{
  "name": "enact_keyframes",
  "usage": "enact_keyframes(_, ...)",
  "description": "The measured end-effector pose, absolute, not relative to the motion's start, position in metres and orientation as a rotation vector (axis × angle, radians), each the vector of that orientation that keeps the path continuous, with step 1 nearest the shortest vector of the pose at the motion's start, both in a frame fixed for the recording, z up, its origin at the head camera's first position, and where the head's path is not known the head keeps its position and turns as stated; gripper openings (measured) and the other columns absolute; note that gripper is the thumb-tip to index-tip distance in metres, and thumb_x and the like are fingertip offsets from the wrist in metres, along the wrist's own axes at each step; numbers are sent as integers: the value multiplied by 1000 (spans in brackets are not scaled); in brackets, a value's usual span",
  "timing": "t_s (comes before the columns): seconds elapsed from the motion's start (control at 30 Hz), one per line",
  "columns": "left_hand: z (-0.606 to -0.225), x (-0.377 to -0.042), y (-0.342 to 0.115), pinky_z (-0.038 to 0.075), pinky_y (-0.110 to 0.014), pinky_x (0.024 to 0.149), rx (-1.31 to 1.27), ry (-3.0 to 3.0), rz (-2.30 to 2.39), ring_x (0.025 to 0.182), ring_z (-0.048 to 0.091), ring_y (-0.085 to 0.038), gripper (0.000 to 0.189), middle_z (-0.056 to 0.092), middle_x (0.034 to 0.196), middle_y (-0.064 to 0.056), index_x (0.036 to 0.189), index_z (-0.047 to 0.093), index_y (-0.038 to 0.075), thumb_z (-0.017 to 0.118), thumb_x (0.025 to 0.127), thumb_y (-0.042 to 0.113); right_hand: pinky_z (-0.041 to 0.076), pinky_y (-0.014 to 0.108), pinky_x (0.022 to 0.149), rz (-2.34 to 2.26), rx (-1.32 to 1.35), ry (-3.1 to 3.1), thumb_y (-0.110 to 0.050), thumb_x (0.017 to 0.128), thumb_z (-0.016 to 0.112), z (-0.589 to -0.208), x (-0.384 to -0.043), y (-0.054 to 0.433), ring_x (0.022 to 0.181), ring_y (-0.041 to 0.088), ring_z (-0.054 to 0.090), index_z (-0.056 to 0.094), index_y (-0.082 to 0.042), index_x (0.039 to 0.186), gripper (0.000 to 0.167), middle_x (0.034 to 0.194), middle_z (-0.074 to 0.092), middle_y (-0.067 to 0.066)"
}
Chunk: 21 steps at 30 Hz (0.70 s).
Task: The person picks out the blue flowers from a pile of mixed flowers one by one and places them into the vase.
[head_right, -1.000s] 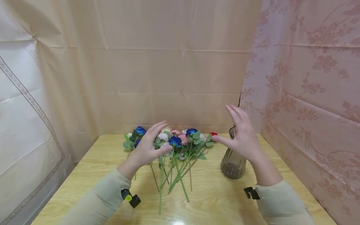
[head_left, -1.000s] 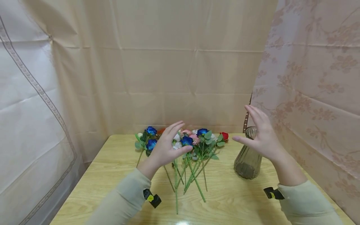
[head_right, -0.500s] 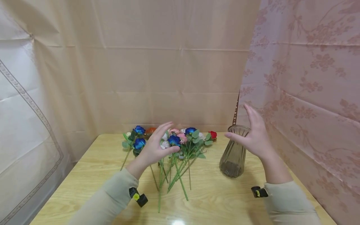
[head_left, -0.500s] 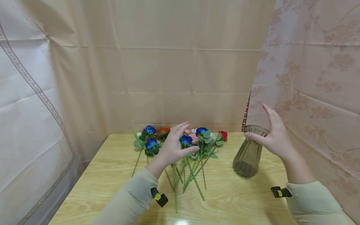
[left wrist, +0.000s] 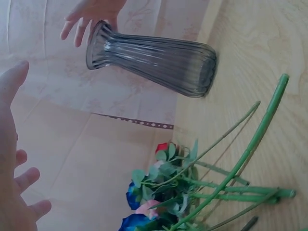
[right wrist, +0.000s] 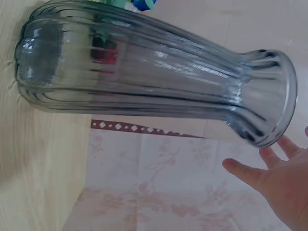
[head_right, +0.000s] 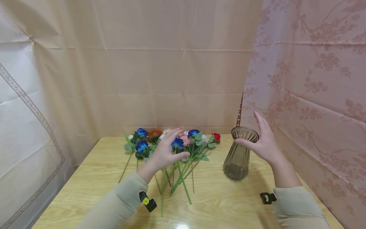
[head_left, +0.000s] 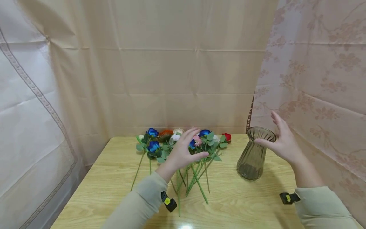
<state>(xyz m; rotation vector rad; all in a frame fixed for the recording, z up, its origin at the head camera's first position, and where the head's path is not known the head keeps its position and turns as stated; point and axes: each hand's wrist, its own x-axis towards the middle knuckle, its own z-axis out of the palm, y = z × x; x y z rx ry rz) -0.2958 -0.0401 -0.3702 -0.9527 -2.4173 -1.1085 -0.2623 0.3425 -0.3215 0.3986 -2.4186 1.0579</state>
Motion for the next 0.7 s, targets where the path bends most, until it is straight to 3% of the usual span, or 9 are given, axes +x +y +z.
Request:
enact_keyframes(0.13, -377, -296, -35, 29, -62, 113, -965, -2436, -1105, 151, 24, -21, 88, 26, 164, 12, 159, 32, 35, 71, 86, 66, 24, 82, 99, 1195, 402, -2411, -18, 87, 84, -329, -264, 350, 151, 42, 13, 1, -43, 162, 115, 170, 8, 7)
enact_keyframes(0.33, -387, -297, -28, 34, -61, 111, -945, -2495, -1111, 149, 28, -23, 89, 23, 165, 13, 159, 31, 37, 70, 85, 69, 27, 81, 99, 1296, 384, -2424, -15, 90, 80, -338, -265, 357, 151, 43, 12, -4, -45, 161, 113, 169, 6, 12)
enact_keyframes(0.37, -388, -297, -27, 35, -60, 111, -941, -2504, -1106, 149, 28, -23, 90, 23, 165, 13, 159, 31, 37, 70, 85, 70, 29, 78, 100, 1298, 379, -2429, -15, 91, 80, -340, -265, 357, 151, 43, 13, -4, -45, 161, 113, 169, 6, 12)
enact_keyframes(0.47, -390, -297, -26, 37, -60, 109, -934, -2524, -1095, 147, 32, -24, 92, 25, 164, 10, 160, 30, 36, 67, 84, 73, 44, 48, 106, 1292, 378, -2443, -14, 91, 79, -344, -266, 360, 151, 43, 16, -6, -44, 161, 114, 169, 9, 14)
enact_keyframes(0.53, -391, -297, -25, 38, -60, 108, -932, -2533, -1100, 146, 33, -24, 93, 26, 164, 9, 160, 30, 35, 67, 84, 74, 44, 47, 106, 1297, 391, -2452, -13, 92, 78, -347, -267, 362, 150, 45, 14, -8, -41, 162, 114, 168, 9, 17)
enact_keyframes(0.6, -393, -298, -24, 40, -59, 108, -923, -2544, -1111, 145, 35, -24, 93, 27, 164, 8, 160, 31, 34, 67, 84, 73, 41, 50, 108, 1315, 395, -2460, -14, 92, 78, -351, -268, 365, 150, 48, 12, -9, -38, 162, 114, 167, 9, 20)
enact_keyframes(0.67, -395, -299, -22, 41, -58, 107, -913, -2551, -1122, 144, 37, -24, 92, 28, 163, 8, 160, 31, 32, 68, 85, 71, 29, 72, 105, 1343, 394, -2468, -15, 93, 77, -355, -269, 367, 149, 51, 8, -11, -35, 162, 114, 167, 8, 24)
enact_keyframes(0.7, -396, -300, -21, 41, -57, 107, -904, -2557, -1128, 143, 38, -24, 92, 29, 163, 8, 160, 32, 32, 68, 85, 71, 23, 78, 103, 1363, 394, -2471, -16, 93, 77, -357, -269, 368, 148, 53, 6, -12, -34, 162, 114, 166, 7, 25)
